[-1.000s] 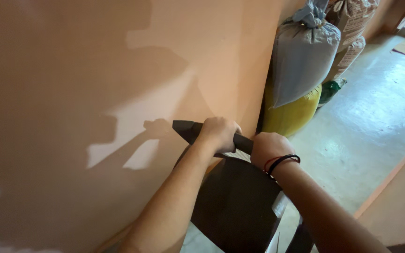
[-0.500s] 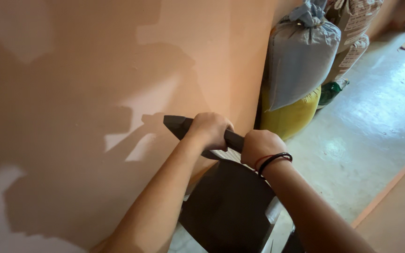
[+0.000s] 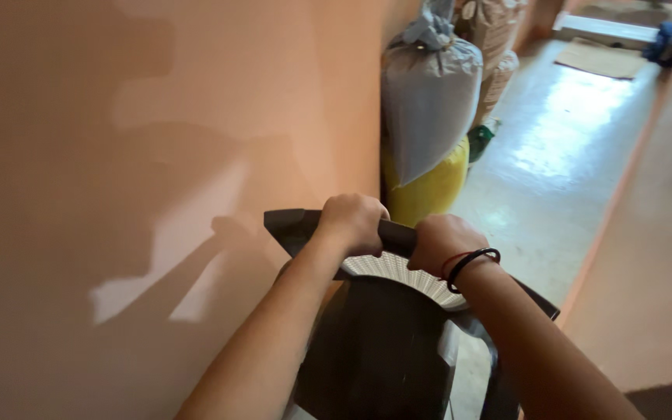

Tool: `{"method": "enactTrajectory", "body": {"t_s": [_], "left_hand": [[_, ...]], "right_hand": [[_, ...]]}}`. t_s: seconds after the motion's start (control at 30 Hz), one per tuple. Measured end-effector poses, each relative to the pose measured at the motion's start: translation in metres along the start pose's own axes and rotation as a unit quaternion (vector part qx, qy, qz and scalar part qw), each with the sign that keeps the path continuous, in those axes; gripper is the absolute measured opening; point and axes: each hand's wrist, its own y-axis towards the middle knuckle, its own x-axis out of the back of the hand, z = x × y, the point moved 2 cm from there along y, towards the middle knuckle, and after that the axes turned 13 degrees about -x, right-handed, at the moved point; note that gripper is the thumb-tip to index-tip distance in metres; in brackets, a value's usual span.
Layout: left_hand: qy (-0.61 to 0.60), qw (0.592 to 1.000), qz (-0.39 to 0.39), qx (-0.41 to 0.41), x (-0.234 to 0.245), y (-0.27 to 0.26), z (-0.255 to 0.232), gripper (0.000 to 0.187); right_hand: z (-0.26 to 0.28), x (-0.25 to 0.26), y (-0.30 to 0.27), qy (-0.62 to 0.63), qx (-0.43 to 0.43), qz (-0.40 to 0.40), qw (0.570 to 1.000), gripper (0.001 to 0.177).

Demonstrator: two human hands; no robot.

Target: The person places a red cloth on a stair and then picks up a plastic chair. They carry the chair through a doorway, down a short flight of stairs, and along a narrow corridor, finally setting it down against a wall.

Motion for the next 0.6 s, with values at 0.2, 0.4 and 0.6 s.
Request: {"method": "enactTrajectory", "body": {"t_s": [0.2, 0.4, 0.6], "left_hand": [[0.004, 0.999, 0.000, -0.036, 0.006, 0.003, -0.003, 0.025], [-0.002, 0.996, -0.010, -0.084, 0.004, 0.005, -0.001, 0.018], [-0.025, 0.993, 0.020, -0.117, 0.005, 0.007, -0.006, 0.015]], "right_hand": [[0.002, 0.006, -0.004, -0.011, -0.080, 0.011, 0.997, 0.041], [0.005, 0.009, -0.009, -0.028, -0.135, 0.000, 0.990, 0.040], [0.002, 0.009, -0.020, -0.010, -0.180, 0.002, 0.984, 0.038]]}}
